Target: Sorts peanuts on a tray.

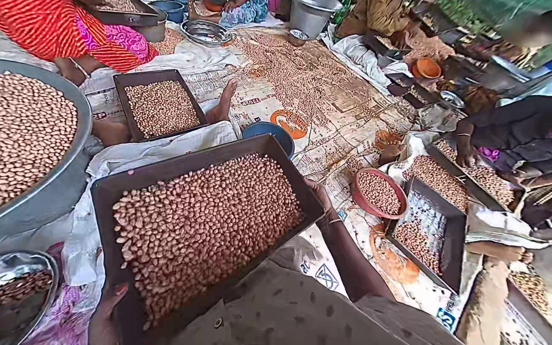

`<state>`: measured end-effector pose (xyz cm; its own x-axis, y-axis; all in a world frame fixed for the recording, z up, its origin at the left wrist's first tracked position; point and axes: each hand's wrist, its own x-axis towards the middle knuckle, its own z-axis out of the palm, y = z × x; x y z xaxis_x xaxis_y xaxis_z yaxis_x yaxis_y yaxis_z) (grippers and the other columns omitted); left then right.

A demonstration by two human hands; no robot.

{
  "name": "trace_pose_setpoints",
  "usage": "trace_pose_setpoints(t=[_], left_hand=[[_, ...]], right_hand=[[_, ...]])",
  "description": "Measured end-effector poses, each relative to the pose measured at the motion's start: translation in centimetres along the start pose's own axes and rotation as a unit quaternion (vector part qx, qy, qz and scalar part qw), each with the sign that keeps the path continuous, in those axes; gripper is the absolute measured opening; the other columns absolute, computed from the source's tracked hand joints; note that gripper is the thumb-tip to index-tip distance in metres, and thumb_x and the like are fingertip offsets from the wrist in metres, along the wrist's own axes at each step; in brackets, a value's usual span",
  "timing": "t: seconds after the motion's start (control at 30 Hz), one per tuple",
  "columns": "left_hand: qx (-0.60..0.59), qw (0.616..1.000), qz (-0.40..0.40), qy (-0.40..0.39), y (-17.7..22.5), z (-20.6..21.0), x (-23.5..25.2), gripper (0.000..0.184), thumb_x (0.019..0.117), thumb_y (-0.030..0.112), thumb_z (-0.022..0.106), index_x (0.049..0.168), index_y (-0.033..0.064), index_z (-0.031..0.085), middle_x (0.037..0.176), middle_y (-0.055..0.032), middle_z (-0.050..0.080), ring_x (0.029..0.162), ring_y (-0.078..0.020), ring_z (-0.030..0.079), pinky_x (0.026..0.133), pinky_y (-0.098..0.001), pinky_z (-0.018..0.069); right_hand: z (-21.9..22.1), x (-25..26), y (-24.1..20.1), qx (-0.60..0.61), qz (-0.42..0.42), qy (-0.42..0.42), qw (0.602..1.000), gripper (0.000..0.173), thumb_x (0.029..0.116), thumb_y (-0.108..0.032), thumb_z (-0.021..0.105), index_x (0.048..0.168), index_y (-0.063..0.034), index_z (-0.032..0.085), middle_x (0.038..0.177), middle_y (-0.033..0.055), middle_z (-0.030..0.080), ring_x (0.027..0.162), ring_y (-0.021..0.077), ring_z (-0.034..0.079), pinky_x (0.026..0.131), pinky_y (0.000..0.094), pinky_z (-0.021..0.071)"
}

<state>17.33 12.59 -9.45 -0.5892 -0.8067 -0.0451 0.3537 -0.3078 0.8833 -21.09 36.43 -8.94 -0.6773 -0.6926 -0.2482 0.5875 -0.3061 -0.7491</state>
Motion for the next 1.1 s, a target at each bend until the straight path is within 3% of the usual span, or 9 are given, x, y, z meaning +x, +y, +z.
trace_pose_setpoints(t=[0.1, 0.2, 0.27, 0.37, 0.57, 0.7, 0.83, 0.93, 1.1], left_hand=[[0.007, 0.996, 0.001, 0.09, 0.7, -0.8, 5.0, 0.033, 0.1035, 0.011, 0.027, 0.102, 0.0232, 0.057, 0.084, 0.0176, 0.071, 0.076, 0.0091, 0.066, 0.066, -0.0115, 0.056], [0.013, 0.975, -0.047, 0.217, 1.9, -3.2, 4.8, 0.039, 0.1022, -0.002, 0.011, 0.095, 0.0144, 0.045, 0.072, 0.0156, 0.058, 0.065, 0.0126, 0.056, 0.061, -0.0065, 0.0487], [-0.027, 0.983, -0.006, 0.182, -0.3, -6.5, 1.4, 0.036, 0.095, 0.0, 0.021, 0.092, 0.0143, 0.053, 0.078, 0.0142, 0.068, 0.075, 0.0096, 0.064, 0.07, -0.0104, 0.0547], [-0.029, 0.995, -0.006, 0.092, -2.6, -5.2, -2.3, 0.014, 0.0886, 0.026, 0.068, 0.101, 0.0234, 0.074, 0.09, 0.0141, 0.075, 0.084, 0.006, 0.069, 0.076, -0.0151, 0.058], [-0.012, 0.995, 0.052, 0.086, -1.3, -4.3, 6.6, 0.034, 0.1029, 0.009, 0.025, 0.102, 0.0239, 0.056, 0.091, 0.0165, 0.07, 0.086, 0.0097, 0.065, 0.077, -0.0108, 0.0548], [0.006, 0.984, 0.038, 0.176, -1.2, -7.9, 2.0, 0.029, 0.0978, -0.005, 0.036, 0.09, 0.0151, 0.055, 0.078, 0.0144, 0.066, 0.072, 0.0129, 0.06, 0.069, -0.0061, 0.0507], [-0.009, 0.992, -0.016, 0.128, -2.5, -4.0, -1.6, 0.008, 0.087, 0.022, 0.062, 0.086, 0.0258, 0.068, 0.078, 0.0159, 0.072, 0.07, 0.0079, 0.065, 0.062, -0.0121, 0.0541], [0.056, 0.998, 0.017, 0.039, -1.2, -1.5, 2.9, 0.018, 0.0985, 0.027, 0.049, 0.114, 0.0338, 0.056, 0.099, 0.024, 0.069, 0.093, 0.0116, 0.065, 0.083, -0.0114, 0.0552], [0.104, 0.957, 0.058, 0.266, -2.2, -10.2, 4.6, 0.035, 0.0974, -0.015, 0.027, 0.084, 0.0095, 0.049, 0.069, 0.0131, 0.055, 0.066, 0.013, 0.054, 0.065, -0.0054, 0.0466]], right_hand=[[3.0, 3.6, 2.3, -0.024, 0.059, -0.005, 0.998, 0.042, 0.1091, -0.042, 0.033, 0.109, -0.0171, 0.067, 0.08, 0.0002, 0.069, 0.066, 0.008, 0.067, 0.057, 0.0262, 0.0573], [5.4, -0.8, 6.3, -0.077, 0.054, 0.026, 0.995, 0.041, 0.1105, -0.037, 0.034, 0.14, -0.0186, 0.057, 0.103, 0.0035, 0.073, 0.085, 0.0114, 0.071, 0.072, 0.0307, 0.0608], [3.8, -4.2, 6.9, -0.069, 0.04, 0.026, 0.996, 0.043, 0.1077, -0.026, 0.03, 0.141, -0.0128, 0.053, 0.107, 0.0074, 0.074, 0.092, 0.0142, 0.073, 0.079, 0.0332, 0.0626], [0.5, -3.6, 3.9, -0.037, 0.003, 0.047, 0.998, 0.043, 0.1064, -0.025, 0.028, 0.107, -0.0126, 0.069, 0.089, 0.0042, 0.077, 0.08, 0.0114, 0.074, 0.072, 0.0314, 0.0635], [3.1, 4.8, 3.5, -0.04, 0.025, -0.075, 0.996, 0.04, 0.1108, -0.034, 0.029, 0.114, -0.0133, 0.063, 0.092, 0.0026, 0.072, 0.082, 0.0103, 0.071, 0.074, 0.031, 0.0611], [3.5, -2.8, 7.1, -0.088, 0.026, -0.008, 0.996, 0.04, 0.109, -0.035, 0.034, 0.132, -0.0178, 0.063, 0.106, 0.0022, 0.075, 0.092, 0.0109, 0.072, 0.08, 0.0329, 0.0625], [-1.0, -1.3, 3.6, -0.033, -0.011, -0.014, 0.999, 0.041, 0.1068, -0.028, 0.033, 0.108, -0.0159, 0.072, 0.093, 0.0009, 0.076, 0.086, 0.0083, 0.073, 0.076, 0.0297, 0.0622], [-0.9, 4.7, 2.4, -0.003, 0.029, -0.067, 0.997, 0.044, 0.1082, -0.03, 0.029, 0.101, -0.0117, 0.069, 0.086, 0.0029, 0.075, 0.078, 0.0101, 0.072, 0.071, 0.0298, 0.0619], [3.1, -0.6, 8.2, -0.099, 0.058, -0.005, 0.993, 0.04, 0.1106, -0.037, 0.034, 0.135, -0.0173, 0.058, 0.106, 0.0021, 0.072, 0.091, 0.0113, 0.07, 0.077, 0.0331, 0.0616]])
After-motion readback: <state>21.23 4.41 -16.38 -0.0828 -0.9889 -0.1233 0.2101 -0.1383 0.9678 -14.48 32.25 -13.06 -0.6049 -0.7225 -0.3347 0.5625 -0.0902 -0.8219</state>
